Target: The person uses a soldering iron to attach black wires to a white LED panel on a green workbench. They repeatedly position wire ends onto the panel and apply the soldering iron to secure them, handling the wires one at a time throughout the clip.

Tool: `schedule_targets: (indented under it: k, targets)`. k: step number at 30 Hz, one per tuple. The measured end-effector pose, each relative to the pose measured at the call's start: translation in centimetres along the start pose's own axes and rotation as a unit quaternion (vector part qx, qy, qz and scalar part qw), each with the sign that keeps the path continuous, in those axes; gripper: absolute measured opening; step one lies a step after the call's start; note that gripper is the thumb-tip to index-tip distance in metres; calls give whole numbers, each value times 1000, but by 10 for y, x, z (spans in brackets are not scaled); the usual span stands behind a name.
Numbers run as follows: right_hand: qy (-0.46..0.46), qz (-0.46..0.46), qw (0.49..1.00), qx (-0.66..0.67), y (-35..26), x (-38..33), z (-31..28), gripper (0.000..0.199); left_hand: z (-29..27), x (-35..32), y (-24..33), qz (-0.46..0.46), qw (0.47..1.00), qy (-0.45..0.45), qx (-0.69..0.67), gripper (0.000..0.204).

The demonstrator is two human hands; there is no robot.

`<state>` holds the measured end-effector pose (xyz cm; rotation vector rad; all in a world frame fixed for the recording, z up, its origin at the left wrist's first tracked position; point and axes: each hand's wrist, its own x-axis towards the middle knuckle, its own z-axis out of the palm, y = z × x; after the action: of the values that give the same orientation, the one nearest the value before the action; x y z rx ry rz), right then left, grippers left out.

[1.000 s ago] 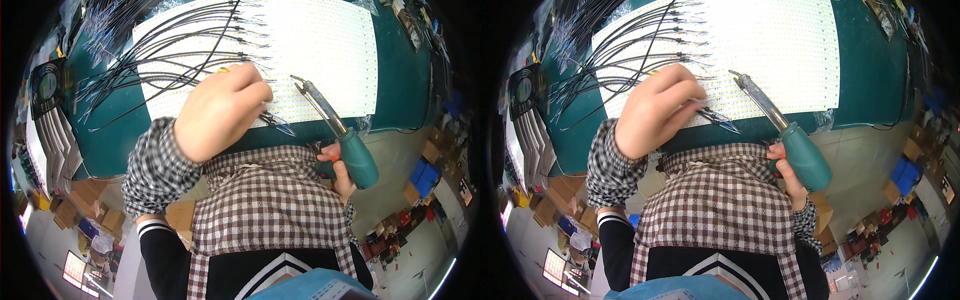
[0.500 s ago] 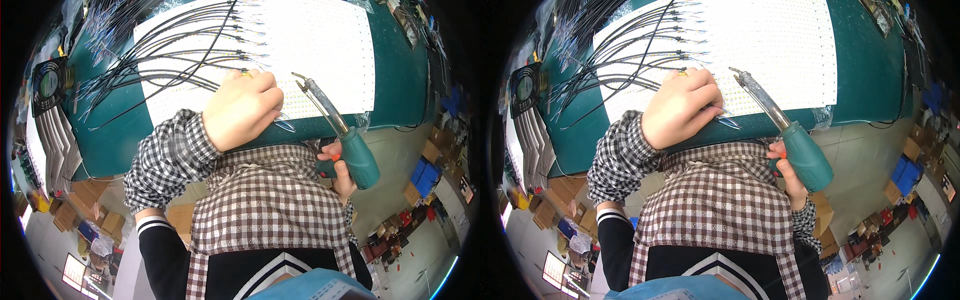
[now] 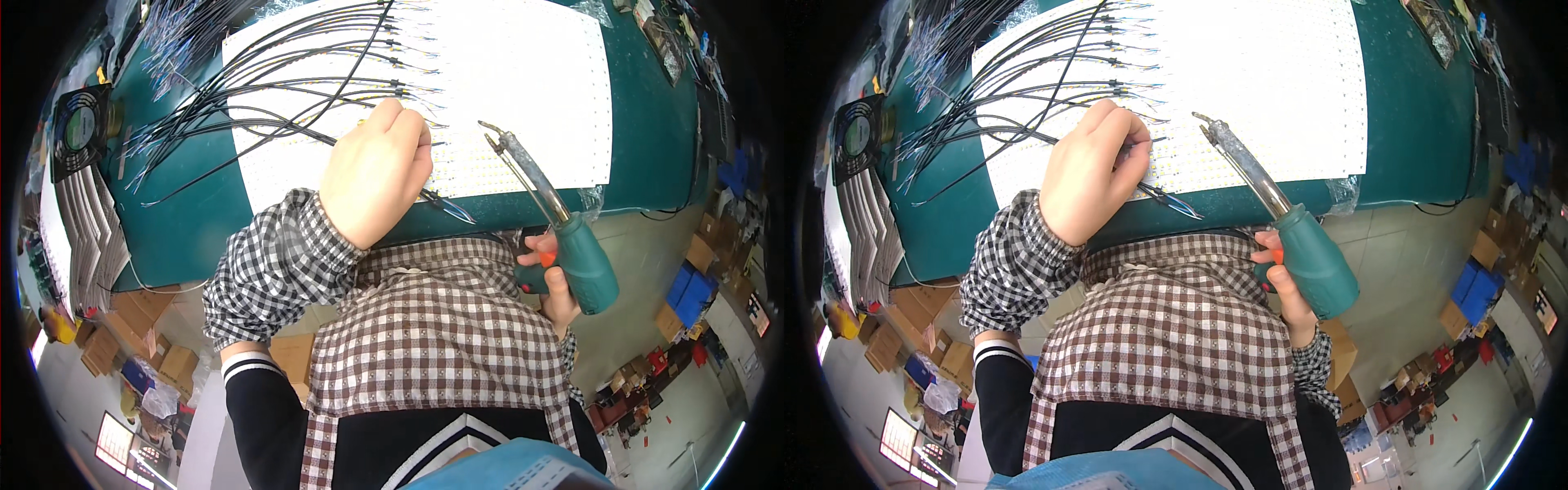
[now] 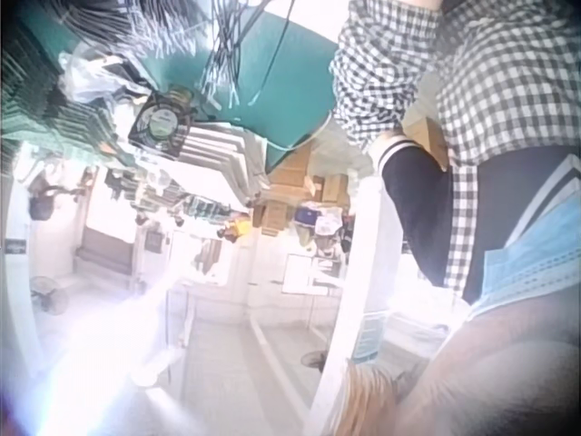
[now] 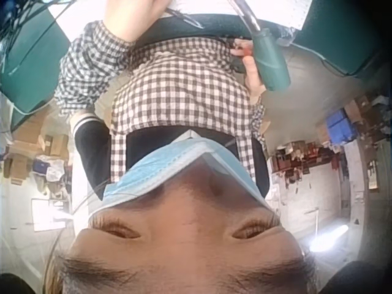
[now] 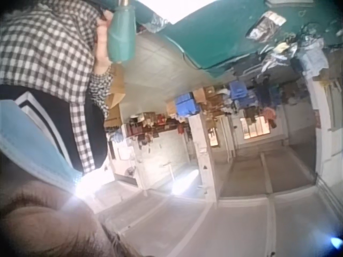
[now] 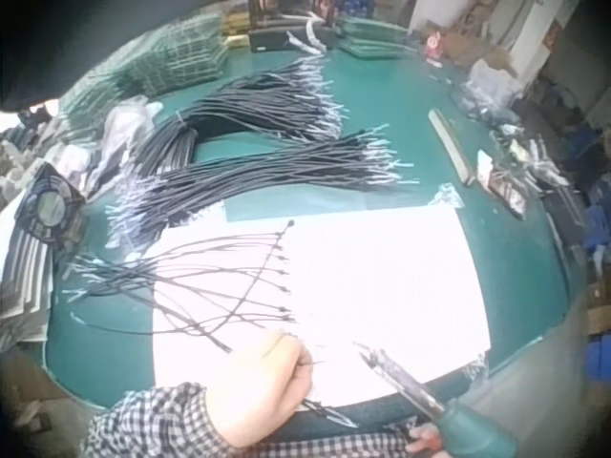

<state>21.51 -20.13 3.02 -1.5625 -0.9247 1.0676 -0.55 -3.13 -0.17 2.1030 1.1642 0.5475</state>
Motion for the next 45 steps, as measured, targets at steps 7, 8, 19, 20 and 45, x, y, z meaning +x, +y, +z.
schedule_targets:
  k: [7, 8, 19, 20, 45]
  targets:
    - [-4, -2, 1000, -4, 1, -3, -3, 49, -3, 6, 1, 4, 999, 6, -46, 9]
    - [-6, 0, 1000, -3, 2, -3, -3, 49, -2, 7, 0, 1, 999, 3, -47, 9]
    - [-17, 15, 1000, -6, 1, -5, -4, 49, -1, 12, -3, -1, 999, -16, -50, 9]
    - [-12, 20, 1000, -5, 1, -5, -3, 49, -1, 12, -4, 0, 999, -18, -49, 9]
    - [7, 40, 999, -4, 2, -8, -3, 42, -3, 20, -8, 23, 995, -37, -90, 8]
